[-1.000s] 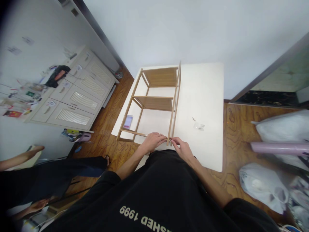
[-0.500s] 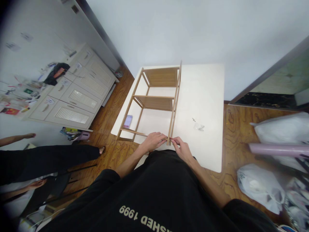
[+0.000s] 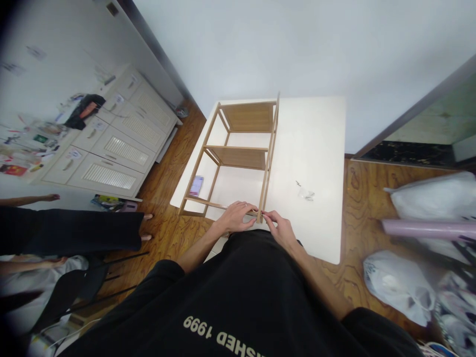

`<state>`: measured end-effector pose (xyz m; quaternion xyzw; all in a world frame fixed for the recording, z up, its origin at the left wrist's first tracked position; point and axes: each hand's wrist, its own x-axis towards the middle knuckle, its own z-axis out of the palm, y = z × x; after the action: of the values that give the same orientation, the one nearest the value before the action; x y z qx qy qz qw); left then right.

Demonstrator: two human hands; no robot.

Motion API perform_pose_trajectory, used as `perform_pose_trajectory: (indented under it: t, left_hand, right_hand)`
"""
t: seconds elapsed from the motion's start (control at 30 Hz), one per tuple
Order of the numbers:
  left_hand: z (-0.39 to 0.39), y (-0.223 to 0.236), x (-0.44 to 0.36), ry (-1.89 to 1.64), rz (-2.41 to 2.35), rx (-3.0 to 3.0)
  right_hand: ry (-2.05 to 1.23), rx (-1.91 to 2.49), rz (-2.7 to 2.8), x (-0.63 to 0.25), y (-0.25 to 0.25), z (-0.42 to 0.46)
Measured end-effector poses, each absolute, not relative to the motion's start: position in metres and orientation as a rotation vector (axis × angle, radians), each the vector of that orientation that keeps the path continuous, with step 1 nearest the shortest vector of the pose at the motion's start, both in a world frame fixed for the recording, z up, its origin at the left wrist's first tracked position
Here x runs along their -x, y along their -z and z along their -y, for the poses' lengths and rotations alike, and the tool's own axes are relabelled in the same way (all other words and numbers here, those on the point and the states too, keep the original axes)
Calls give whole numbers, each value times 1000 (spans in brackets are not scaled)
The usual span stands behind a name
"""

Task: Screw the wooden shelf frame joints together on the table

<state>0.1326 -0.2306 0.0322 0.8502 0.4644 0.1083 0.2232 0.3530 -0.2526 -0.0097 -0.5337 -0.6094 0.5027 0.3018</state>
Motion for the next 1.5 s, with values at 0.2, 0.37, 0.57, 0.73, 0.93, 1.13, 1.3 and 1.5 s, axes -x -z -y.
perform_pose_trajectory:
  t: [0.2, 0.37, 0.57, 0.73, 0.93, 1.13, 1.3, 1.5]
  left_hand:
    - [231, -23, -134, -314, -1330, -2392]
    - [232, -19, -135, -307, -1338, -2410]
    - [233, -29, -136, -300, -1358, -2372]
    - [231, -36, -137, -213, -1282, -2415]
    - [232, -33, -137, -247, -1335, -2398]
    - [232, -33, -136, -249, -1318, -2411]
    - [232, -30, -135, -231, -1314, -2420]
    - [233, -23, -135, -252, -1320, -2439]
  right_hand:
    - [-1328, 1412, 1635, -355, 4, 251]
    - [-1351, 1356, 1580, -356, 3, 250]
    - [-1522, 1326, 1363, -353, 12, 251]
    - [-1660, 1282, 1163, -351, 21, 251]
    - [-1684, 1271, 1107, -349, 17, 253]
    - [-1634, 1250, 1168, -349, 12, 255]
    - [-1682, 1277, 1152, -352, 8, 257]
    - [-1661, 1258, 1231, -355, 9, 256]
